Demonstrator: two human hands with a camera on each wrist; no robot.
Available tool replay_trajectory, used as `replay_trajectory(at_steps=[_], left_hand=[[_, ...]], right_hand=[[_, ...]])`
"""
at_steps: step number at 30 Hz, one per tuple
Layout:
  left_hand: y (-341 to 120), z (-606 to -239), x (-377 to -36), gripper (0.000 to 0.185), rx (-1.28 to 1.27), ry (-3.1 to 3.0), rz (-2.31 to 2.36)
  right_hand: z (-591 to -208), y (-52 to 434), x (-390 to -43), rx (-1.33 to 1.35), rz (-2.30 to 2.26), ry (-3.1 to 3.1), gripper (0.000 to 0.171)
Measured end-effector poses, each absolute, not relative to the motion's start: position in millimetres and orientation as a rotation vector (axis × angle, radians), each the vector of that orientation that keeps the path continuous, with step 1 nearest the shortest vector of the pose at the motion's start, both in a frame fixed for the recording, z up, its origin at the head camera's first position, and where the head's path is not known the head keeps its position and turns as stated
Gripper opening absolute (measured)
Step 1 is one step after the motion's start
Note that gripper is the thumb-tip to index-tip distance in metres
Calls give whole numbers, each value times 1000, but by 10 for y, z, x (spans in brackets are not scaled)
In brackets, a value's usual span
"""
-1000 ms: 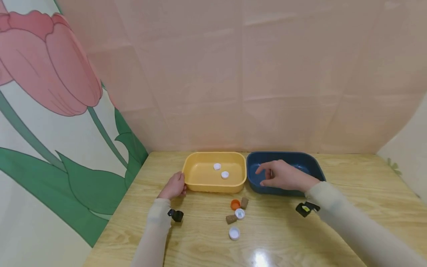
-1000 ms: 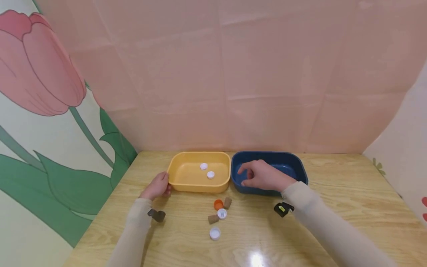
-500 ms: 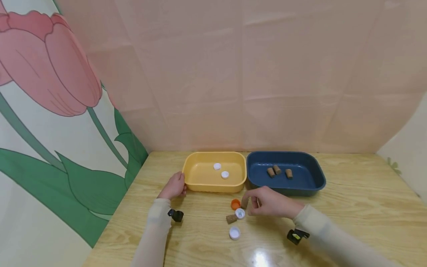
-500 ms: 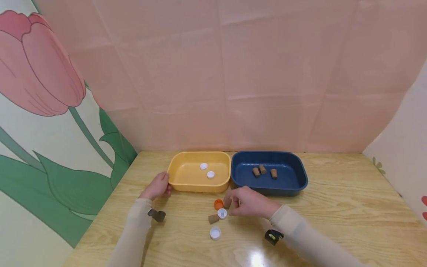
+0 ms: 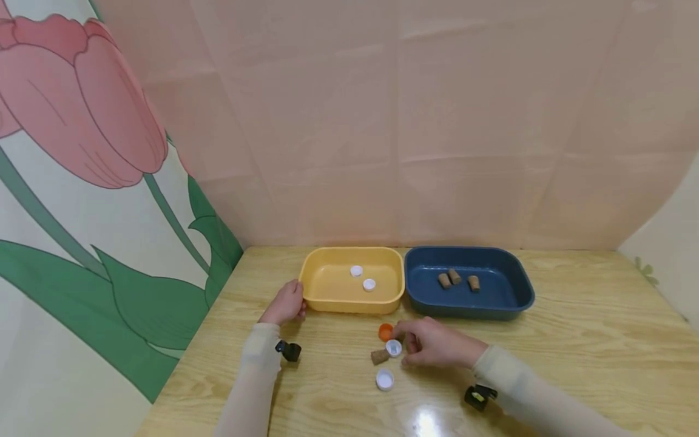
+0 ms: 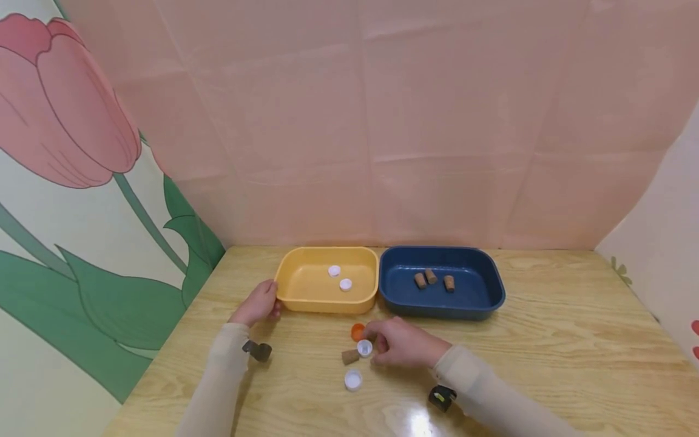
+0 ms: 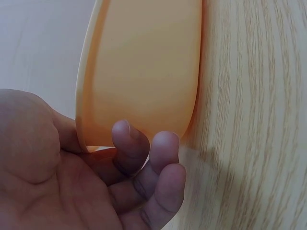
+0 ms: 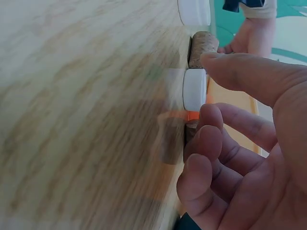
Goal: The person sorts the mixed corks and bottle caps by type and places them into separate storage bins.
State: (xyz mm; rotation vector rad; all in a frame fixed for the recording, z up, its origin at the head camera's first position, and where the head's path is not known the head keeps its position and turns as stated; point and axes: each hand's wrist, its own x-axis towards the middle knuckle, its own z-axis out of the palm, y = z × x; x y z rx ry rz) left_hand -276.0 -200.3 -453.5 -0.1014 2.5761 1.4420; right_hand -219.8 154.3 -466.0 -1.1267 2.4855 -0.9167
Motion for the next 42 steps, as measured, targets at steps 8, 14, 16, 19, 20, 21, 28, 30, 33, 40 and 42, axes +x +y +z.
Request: replay_trajectory(at_steps=[8,14,16,19,20,21,28,30,33,40,42], left_hand=[[-2007,-4534,-2781,37,-100,2578,1442],[-2003,-4540,-2767,35,-103,2575,1436],[-1999,-4543,-2762,36,-79,2584,1436],[-1995,-4544,-2756,36,-44,2594,1454],[-1996,-4545,-2755,36,-35,2597,1461],[-1997,-4545,-2754,36,-26,2599,1466],[-2008,-4534,-2747,35,-47,2600,1454],[-2009,-4534,-2749,35,-57,2596,1448],[-2011,-4538,-2748,36,-54,2598,1435],[-2007,-4528,-2751,39,-56,2594,1429],[-2006,-4529,-2753,38,-55,2598,1428]], right_hand=[[-4677,1510,-2206,-1143,-917,2489,40],[-4698,1529,-2198,-1138,-937,2508,34],[-4698,1536,-2195,-1139,-938,2517,32],[-4690,1540,-2189,-1145,-938,2521,31],[-4688,1540,-2187,-1145,-937,2521,31],[-4687,1539,-2187,-1148,-933,2524,31],[-4718,1505,-2218,-1154,-908,2513,37],[-4737,1493,-2229,-1145,-900,2510,38],[-4768,1477,-2242,-1141,-879,2520,35],[-4809,1467,-2253,-1156,-852,2541,28],[-4805,1470,-2253,-1155,-858,2538,27]])
